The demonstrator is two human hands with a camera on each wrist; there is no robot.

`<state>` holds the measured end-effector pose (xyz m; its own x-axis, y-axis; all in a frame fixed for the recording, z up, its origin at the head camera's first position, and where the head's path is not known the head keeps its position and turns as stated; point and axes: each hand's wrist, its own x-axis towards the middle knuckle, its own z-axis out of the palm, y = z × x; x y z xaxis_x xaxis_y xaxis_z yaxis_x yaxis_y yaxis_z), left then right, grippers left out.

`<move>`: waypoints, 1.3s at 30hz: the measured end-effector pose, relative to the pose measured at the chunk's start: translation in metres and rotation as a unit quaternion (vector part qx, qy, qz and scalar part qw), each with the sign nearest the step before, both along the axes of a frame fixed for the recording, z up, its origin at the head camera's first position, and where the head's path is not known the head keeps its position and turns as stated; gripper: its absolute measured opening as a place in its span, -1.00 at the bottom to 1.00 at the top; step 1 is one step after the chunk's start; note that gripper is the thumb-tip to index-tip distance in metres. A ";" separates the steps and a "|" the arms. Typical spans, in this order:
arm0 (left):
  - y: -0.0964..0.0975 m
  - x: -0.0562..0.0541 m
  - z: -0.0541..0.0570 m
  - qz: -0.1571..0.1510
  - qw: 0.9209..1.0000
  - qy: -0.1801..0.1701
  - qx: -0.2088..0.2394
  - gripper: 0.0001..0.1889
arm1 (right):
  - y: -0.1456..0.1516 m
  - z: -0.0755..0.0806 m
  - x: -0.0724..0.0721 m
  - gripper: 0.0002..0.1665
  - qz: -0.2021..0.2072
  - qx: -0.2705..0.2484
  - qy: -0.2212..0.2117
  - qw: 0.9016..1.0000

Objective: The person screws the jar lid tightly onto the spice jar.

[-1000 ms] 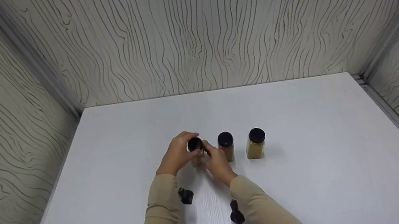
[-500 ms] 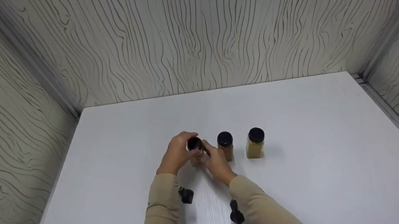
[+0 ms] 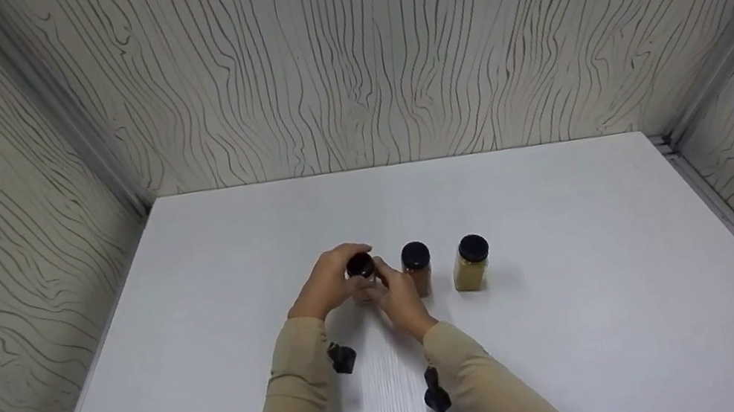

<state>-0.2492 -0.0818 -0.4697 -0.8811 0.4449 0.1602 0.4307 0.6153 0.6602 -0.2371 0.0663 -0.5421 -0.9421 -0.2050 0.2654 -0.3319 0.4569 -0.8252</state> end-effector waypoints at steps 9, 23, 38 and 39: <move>0.001 0.001 0.000 -0.008 1.000 -0.008 -0.001 -0.60 | 0.000 -0.001 0.000 -0.38 -0.003 -0.005 0.007 1.000; 0.006 0.000 0.001 0.005 1.000 0.001 -0.031 -0.56 | 0.001 0.002 -0.003 -0.45 0.002 -0.003 -0.013 1.000; 0.010 0.000 0.004 0.015 0.999 -0.014 -0.048 -0.58 | -0.001 0.026 0.005 -0.46 -0.034 0.026 0.013 0.999; 0.010 0.000 0.005 0.017 0.999 -0.015 -0.049 -0.59 | 0.000 0.029 0.006 -0.45 -0.032 0.029 0.012 0.999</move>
